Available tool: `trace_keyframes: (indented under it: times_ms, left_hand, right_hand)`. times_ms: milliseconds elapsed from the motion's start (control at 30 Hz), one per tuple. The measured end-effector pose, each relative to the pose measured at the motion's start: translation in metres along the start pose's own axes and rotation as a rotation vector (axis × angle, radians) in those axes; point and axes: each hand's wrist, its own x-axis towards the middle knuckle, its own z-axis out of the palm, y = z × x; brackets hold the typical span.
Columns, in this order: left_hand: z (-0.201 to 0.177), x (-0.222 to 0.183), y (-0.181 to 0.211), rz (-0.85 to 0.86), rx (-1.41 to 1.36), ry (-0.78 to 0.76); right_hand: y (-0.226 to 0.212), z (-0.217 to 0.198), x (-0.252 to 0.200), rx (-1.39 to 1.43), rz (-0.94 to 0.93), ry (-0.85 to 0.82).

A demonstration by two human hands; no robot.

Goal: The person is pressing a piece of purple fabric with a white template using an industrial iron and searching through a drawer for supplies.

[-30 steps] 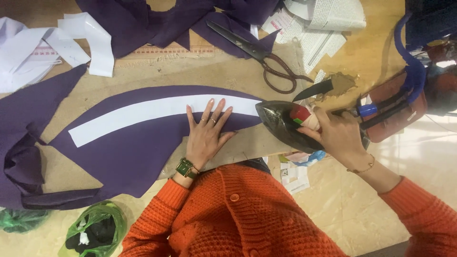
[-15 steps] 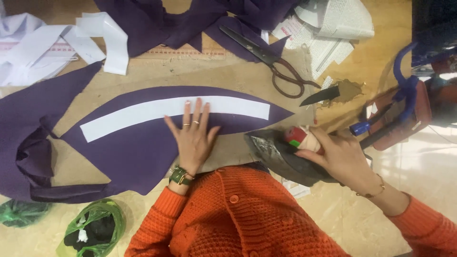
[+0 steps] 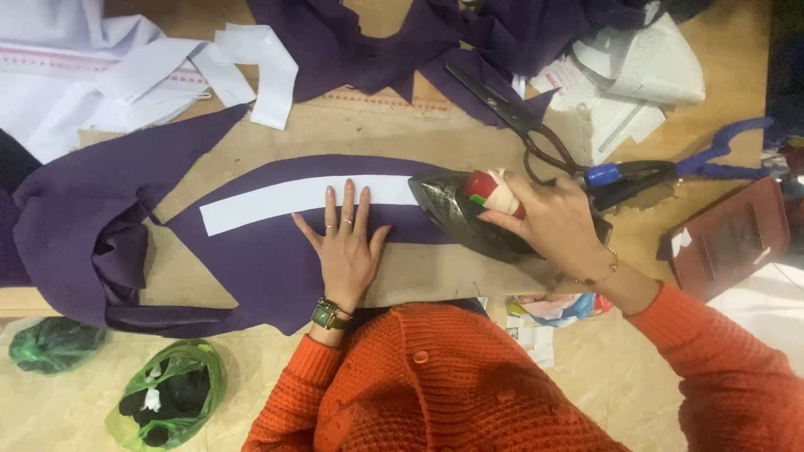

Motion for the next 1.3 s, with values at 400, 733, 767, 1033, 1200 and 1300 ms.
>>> trace_keyframes:
  times_ms: [400,733,767,1033,1200,1300]
  left_hand:
    - [0.006,0.006,0.004,0.131,0.026,-0.004]
    - [-0.001,0.006,0.007,0.095,0.020,-0.061]
    - [-0.001,0.007,0.007,0.094,0.020,-0.070]
    - [-0.002,0.006,0.007,0.112,0.019,-0.065]
    - [-0.002,0.003,0.003,0.111,-0.026,-0.027]
    - [0.005,0.002,-0.004,0.082,-0.042,0.060]
  right_hand:
    - [-0.010,-0.023,0.010,0.402,0.088,-0.358]
    - [-0.008,-0.025,0.003,0.291,0.040,-0.341]
    - [-0.005,-0.023,0.001,0.300,0.049,-0.331]
    - [0.013,-0.041,-0.051,0.290,0.071,-0.311]
    - [0.017,-0.057,-0.093,0.301,0.140,-0.421]
    - [0.012,-0.059,-0.097,0.336,0.138,-0.464]
